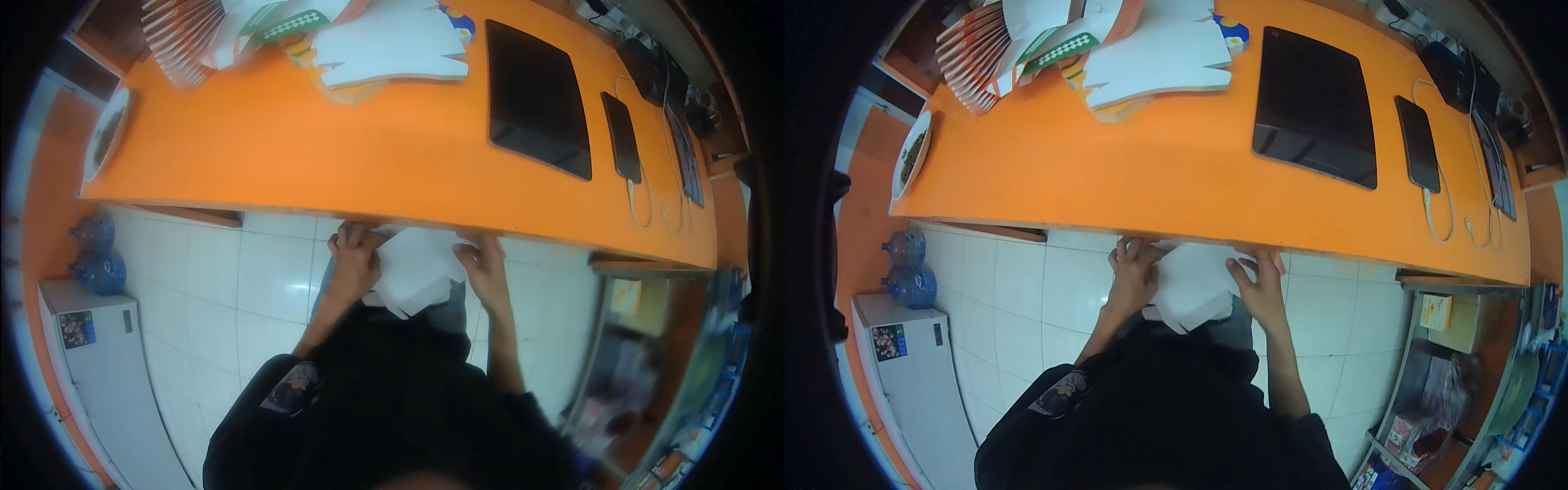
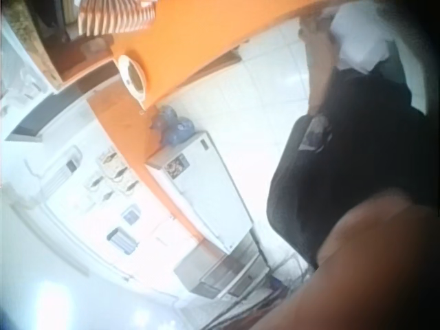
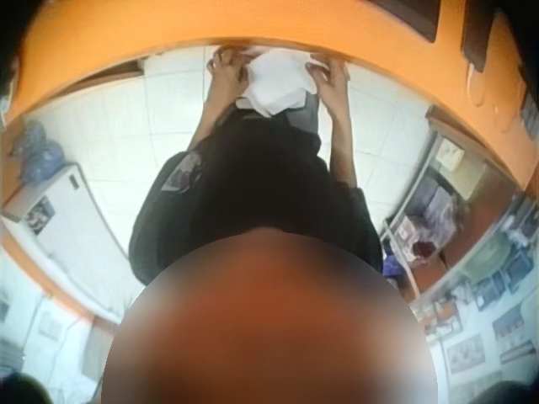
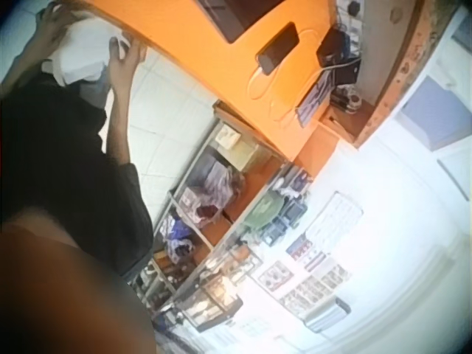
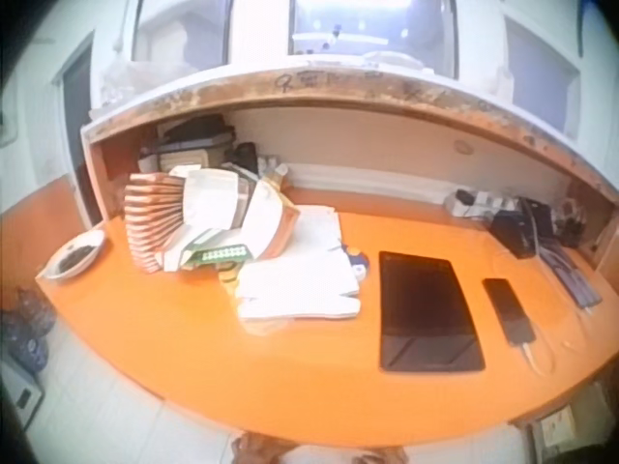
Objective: The person assembles small paper boxes by folding flat sheets and securing them with adhesive strips. They repeatedly pick up flat paper, fold the sides, and apply tape to form small rectangular boxes, placing finished units on the counter.
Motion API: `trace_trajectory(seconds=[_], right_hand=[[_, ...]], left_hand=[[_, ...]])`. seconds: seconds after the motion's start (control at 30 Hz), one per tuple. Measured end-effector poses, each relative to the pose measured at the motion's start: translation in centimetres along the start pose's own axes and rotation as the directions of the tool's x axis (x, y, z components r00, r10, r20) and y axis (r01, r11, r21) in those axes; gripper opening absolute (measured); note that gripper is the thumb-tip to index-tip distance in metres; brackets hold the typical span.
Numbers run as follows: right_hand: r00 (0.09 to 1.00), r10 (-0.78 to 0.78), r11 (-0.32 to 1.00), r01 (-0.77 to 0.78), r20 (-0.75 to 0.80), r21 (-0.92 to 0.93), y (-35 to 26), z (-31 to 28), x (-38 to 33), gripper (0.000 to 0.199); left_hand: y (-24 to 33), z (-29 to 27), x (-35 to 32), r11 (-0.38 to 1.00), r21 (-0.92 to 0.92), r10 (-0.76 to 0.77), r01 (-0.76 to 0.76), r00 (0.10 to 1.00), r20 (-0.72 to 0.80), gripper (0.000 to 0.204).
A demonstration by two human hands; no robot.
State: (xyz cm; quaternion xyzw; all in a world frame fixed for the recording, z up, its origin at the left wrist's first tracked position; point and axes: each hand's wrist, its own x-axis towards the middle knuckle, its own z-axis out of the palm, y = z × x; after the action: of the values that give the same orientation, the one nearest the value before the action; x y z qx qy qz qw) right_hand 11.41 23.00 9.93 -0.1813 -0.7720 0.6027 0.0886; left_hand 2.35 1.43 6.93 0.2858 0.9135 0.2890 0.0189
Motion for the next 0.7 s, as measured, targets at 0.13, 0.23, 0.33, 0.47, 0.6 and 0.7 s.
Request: trace_trajectory(seconds=[0.13, 0.23, 0.33, 0.47, 0.6, 0.7], right_hand=[[0.986, -0.071, 0.997, 0.074, 0.152, -0.011, 0.6, 0.6, 0.7, 0.048], [0.951, -0.017, 0.999, 0.001, 0.309, 0.052, -0.1, 1.9, -0.2, 0.044], [0.813, 0.005, 1.000, -0.020, 0.582, 0.020, -1.5, 1.8, -1.2, 0.040], [0.767, -0.024, 0.985, 0.126, 0.641, -0.114, -2.1, 1.9, -2.4, 0.042], [0.897, 0.011, 0.978, 0.082, 0.442, -0.191, -0.8, 3.8, -3.4, 0.026], [0.957, 0.082, 0.988, -0.115, 0.279, 0.105, 0.3, 4.7, -3.6, 0.014]], left_hand=[[1.6, -1.7, -2.7, 0.989, -0.145, -0.001, 0.002, 1.000, 0.011, 0.027], [1.9, -2.7, -3.7, 0.885, -0.434, -0.165, 0.169, 0.985, 0.047, 0.025], [1.3, -3.3, -2.5, 0.840, -0.536, -0.190, 0.084, 0.971, -0.147, 0.023], [0.0, -4.6, -1.1, 0.664, -0.599, -0.426, 0.447, 0.885, 0.188, 0.027], [-0.2, -4.7, 0.3, 0.499, -0.634, -0.446, 0.591, 0.802, 0.397, 0.033], [1.5, -3.6, 0.7, 0.805, -0.570, -0.236, 0.161, 0.970, -0.060, 0.049]])
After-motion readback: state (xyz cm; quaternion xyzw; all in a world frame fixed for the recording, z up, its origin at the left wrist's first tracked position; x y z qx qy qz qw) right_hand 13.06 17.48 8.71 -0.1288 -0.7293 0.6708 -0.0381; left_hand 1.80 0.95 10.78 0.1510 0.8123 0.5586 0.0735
